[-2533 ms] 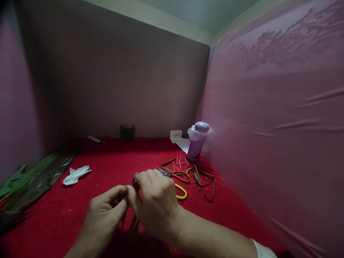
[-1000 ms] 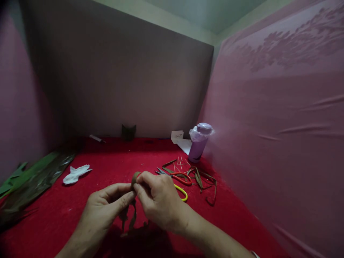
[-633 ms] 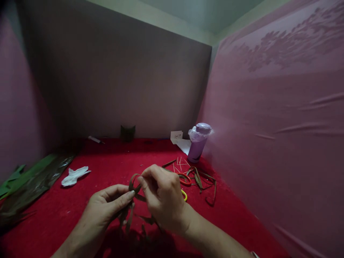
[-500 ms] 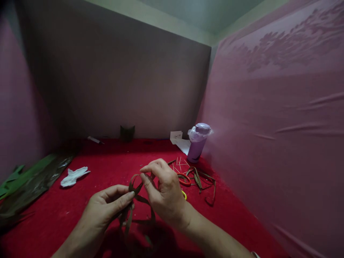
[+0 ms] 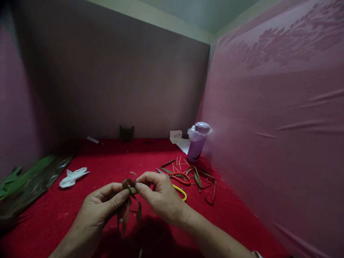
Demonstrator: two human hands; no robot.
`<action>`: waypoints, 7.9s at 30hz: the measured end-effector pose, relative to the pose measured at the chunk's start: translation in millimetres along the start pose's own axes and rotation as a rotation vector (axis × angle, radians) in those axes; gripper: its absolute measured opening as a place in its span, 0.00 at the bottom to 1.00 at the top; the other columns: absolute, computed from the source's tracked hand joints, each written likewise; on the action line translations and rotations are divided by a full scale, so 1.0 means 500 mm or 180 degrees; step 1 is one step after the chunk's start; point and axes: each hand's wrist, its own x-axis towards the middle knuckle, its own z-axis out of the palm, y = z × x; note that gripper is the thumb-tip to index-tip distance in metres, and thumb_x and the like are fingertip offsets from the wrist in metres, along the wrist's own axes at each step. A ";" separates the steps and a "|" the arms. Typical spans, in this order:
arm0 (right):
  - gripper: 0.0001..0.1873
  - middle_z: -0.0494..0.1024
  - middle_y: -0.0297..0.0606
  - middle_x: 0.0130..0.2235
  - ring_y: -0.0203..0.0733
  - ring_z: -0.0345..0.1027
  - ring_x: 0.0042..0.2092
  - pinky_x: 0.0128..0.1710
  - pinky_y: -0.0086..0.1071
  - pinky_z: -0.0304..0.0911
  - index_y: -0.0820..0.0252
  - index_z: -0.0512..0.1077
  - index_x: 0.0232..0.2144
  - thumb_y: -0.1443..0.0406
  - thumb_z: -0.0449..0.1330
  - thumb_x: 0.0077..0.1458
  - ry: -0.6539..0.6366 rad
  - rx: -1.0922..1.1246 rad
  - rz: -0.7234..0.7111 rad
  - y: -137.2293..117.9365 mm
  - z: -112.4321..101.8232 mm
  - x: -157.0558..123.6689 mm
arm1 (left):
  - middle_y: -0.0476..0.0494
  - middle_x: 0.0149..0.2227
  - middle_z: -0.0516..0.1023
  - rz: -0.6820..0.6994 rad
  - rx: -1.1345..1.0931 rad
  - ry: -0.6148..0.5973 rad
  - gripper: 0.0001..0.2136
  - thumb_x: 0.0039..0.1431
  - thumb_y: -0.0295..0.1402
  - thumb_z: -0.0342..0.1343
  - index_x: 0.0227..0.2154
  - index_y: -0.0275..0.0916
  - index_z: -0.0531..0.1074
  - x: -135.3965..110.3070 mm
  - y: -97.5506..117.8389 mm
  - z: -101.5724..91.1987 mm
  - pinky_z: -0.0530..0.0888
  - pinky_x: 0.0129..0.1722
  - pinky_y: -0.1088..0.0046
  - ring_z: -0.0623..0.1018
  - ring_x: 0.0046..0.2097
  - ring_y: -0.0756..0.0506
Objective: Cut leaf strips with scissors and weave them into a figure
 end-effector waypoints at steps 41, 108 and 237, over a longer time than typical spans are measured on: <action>0.04 0.68 0.30 0.22 0.30 0.58 0.25 0.27 0.25 0.53 0.64 0.68 0.22 0.69 0.60 0.44 -0.2260 0.0090 0.1333 0.010 -0.065 0.010 | 0.49 0.23 0.76 0.0037 -0.0560 0.0485 0.12 0.35 0.29 0.68 0.27 0.34 0.75 0.010 0.001 0.005 0.69 0.21 0.79 0.70 0.21 0.54; 0.12 0.60 0.24 0.18 0.25 0.47 0.19 0.17 0.23 0.43 0.62 0.64 0.22 0.61 0.61 0.46 -0.0354 0.0766 0.1058 0.034 0.014 -0.020 | 0.49 0.26 0.76 -0.0587 -0.0651 0.0094 0.12 0.38 0.31 0.68 0.29 0.36 0.74 0.002 -0.007 0.020 0.70 0.24 0.80 0.74 0.25 0.53; 0.08 0.61 0.27 0.19 0.29 0.53 0.22 0.21 0.24 0.48 0.61 0.61 0.20 0.70 0.51 0.50 -0.0270 -0.0046 0.0555 0.039 0.000 -0.018 | 0.47 0.22 0.75 -0.1017 -0.0785 -0.0378 0.06 0.47 0.32 0.62 0.23 0.35 0.71 0.008 0.001 0.004 0.68 0.24 0.77 0.73 0.23 0.52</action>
